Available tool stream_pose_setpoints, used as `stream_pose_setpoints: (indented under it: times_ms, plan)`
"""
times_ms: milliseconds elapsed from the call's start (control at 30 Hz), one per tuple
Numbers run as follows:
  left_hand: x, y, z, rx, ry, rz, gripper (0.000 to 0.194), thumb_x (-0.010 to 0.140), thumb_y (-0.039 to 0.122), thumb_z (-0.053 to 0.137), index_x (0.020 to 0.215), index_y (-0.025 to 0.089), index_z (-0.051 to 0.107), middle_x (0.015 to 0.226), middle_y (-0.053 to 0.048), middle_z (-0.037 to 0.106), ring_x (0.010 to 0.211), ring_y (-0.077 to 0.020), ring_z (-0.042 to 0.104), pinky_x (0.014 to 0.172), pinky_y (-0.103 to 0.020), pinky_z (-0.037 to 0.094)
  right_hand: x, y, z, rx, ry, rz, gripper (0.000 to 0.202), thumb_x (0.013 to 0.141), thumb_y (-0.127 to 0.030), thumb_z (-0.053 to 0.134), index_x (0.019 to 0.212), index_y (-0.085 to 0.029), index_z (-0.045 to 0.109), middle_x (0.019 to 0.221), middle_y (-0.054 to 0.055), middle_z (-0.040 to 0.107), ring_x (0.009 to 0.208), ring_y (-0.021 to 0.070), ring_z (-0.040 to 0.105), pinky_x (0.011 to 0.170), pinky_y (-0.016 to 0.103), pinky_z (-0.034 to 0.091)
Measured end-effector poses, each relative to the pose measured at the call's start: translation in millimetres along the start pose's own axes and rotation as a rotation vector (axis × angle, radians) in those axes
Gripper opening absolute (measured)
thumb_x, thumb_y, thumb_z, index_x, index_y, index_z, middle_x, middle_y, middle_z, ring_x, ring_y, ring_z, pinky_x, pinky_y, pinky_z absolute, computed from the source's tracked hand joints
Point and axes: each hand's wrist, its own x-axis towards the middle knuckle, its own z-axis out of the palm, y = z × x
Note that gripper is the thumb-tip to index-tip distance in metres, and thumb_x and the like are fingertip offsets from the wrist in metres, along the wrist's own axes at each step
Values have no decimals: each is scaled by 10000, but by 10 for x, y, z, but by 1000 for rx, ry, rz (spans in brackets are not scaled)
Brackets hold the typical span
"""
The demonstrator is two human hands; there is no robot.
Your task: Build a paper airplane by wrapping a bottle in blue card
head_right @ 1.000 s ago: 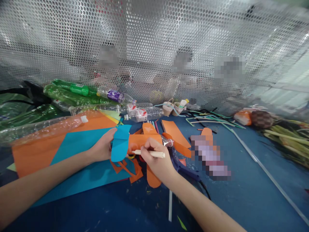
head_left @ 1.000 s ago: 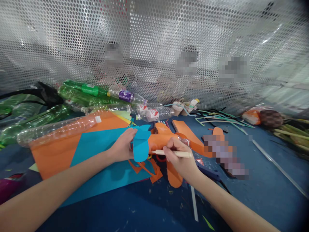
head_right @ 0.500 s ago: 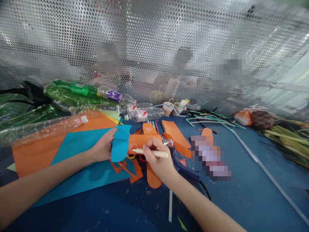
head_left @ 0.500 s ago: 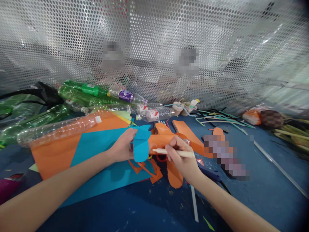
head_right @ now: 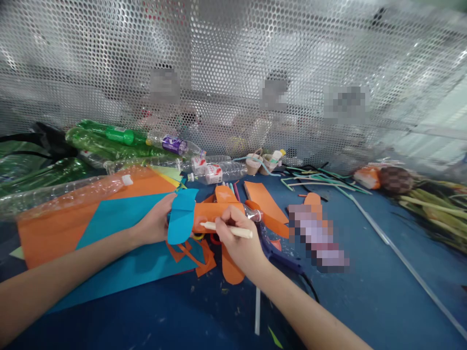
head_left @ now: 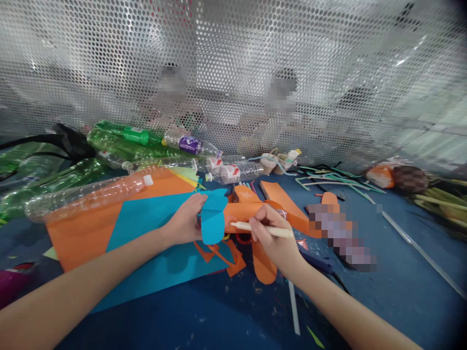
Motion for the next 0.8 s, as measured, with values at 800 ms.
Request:
stream_pose_setpoints:
  times_ms: [800]
  plan:
    - [-27,-43,21,-12,8,6,592,690,493,767,1171,266,507,1052,-92,606,931,-301,597,792,-487,511,8,-56,-8,-103,-3,-14,259,771,-226,518,599,-242,325,473,-74,376,443,102,347,436,236,302]
